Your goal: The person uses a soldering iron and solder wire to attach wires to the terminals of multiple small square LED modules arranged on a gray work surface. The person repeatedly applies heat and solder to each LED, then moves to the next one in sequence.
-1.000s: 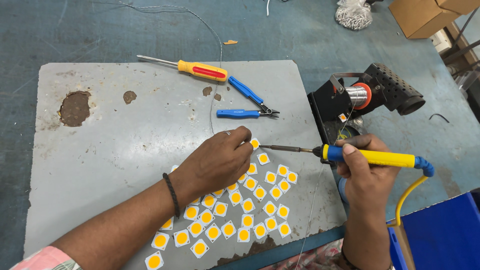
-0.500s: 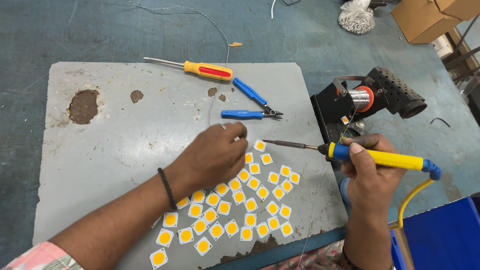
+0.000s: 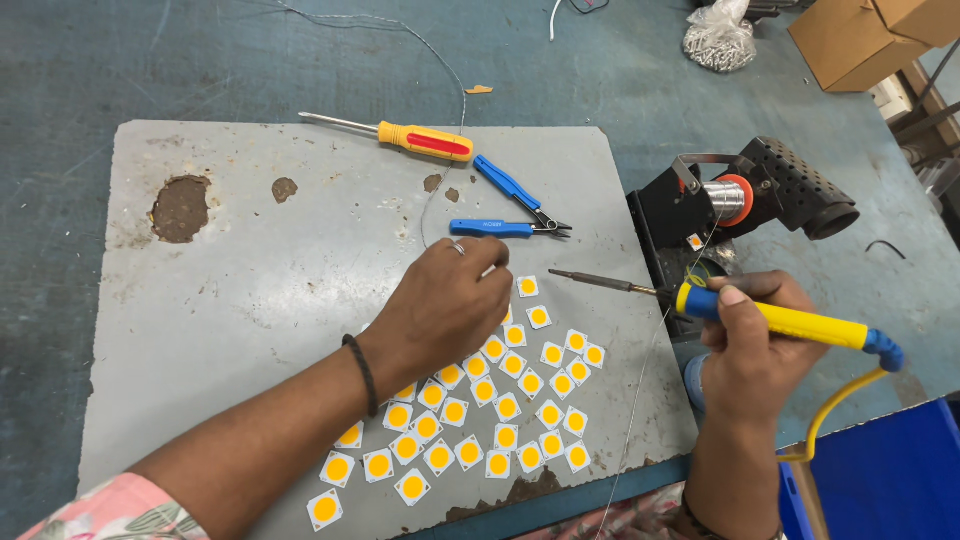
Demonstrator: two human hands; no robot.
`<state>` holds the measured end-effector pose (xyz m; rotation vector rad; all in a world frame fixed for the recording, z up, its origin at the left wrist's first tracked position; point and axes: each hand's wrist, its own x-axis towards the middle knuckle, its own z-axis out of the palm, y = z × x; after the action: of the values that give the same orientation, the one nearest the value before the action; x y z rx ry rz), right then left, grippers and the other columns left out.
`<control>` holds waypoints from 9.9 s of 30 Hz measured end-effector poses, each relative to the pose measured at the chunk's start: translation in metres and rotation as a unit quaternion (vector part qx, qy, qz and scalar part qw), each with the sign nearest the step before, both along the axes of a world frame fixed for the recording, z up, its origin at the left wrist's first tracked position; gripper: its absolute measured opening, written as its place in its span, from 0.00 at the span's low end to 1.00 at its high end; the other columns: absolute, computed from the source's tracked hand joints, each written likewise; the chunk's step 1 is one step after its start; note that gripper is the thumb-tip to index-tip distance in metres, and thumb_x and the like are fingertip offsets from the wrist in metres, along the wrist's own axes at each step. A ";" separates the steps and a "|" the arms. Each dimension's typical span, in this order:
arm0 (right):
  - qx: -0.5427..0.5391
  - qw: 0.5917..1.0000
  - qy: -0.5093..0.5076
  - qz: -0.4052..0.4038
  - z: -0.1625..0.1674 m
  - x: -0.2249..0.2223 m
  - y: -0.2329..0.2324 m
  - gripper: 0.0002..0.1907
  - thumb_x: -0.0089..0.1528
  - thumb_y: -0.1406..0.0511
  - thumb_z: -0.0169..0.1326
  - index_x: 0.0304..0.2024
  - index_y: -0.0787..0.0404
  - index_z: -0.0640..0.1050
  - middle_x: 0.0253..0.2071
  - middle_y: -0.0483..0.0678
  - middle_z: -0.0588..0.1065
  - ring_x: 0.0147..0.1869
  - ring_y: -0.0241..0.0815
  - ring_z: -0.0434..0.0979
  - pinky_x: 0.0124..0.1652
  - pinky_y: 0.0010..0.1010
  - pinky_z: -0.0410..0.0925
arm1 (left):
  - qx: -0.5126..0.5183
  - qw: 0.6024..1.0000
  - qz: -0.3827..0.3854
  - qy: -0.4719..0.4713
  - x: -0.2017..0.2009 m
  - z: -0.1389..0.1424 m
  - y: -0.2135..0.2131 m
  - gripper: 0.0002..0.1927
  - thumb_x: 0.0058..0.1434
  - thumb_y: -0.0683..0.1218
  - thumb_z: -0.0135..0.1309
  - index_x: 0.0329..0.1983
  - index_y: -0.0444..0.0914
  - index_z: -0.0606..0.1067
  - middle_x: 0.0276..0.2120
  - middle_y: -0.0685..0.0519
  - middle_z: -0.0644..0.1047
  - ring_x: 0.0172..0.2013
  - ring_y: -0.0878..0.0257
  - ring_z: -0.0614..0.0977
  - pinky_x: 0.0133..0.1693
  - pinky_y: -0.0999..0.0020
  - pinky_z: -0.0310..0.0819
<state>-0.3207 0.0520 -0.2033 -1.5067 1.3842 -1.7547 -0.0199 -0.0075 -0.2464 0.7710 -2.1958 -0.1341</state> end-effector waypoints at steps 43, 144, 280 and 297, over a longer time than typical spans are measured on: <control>-0.162 0.984 -0.063 0.040 -0.041 -0.003 -0.017 0.11 0.67 0.66 0.56 0.37 0.67 0.70 0.32 0.49 0.70 0.31 0.33 0.63 0.32 0.22 0.59 | 0.061 0.996 -0.045 0.045 0.032 0.017 -0.026 0.07 0.59 0.42 0.60 0.33 0.34 0.76 0.32 0.46 0.75 0.33 0.50 0.79 0.36 0.57 0.74; -0.130 0.990 0.006 0.047 -0.032 0.011 -0.026 0.11 0.71 0.62 0.55 0.41 0.63 0.72 0.30 0.43 0.68 0.23 0.27 0.61 0.23 0.19 0.56 | 0.016 0.999 -0.015 0.046 0.025 0.019 0.018 0.07 0.61 0.43 0.57 0.40 0.37 0.75 0.49 0.48 0.79 0.46 0.47 0.81 0.45 0.55 0.76; -0.073 0.987 -0.118 0.081 -0.031 -0.016 -0.015 0.09 0.58 0.66 0.49 0.28 0.66 0.69 0.26 0.54 0.71 0.18 0.31 0.57 0.20 0.18 0.53 | 0.163 0.986 -0.037 0.027 0.010 0.004 0.029 0.07 0.55 0.44 0.59 0.32 0.34 0.79 0.43 0.51 0.77 0.32 0.55 0.82 0.36 0.60 0.76; -0.055 0.988 -0.112 0.092 -0.026 -0.008 -0.014 0.08 0.57 0.66 0.49 0.29 0.66 0.70 0.28 0.52 0.71 0.20 0.32 0.60 0.25 0.20 0.54 | 0.172 0.985 -0.027 -0.010 0.004 -0.001 0.030 0.07 0.54 0.45 0.59 0.31 0.35 0.79 0.44 0.51 0.76 0.33 0.54 0.82 0.36 0.58 0.76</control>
<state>-0.3287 0.0383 -0.2297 -1.3918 1.0206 -1.8440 -0.0156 0.0221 -0.2469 0.9021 -2.2432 -0.5471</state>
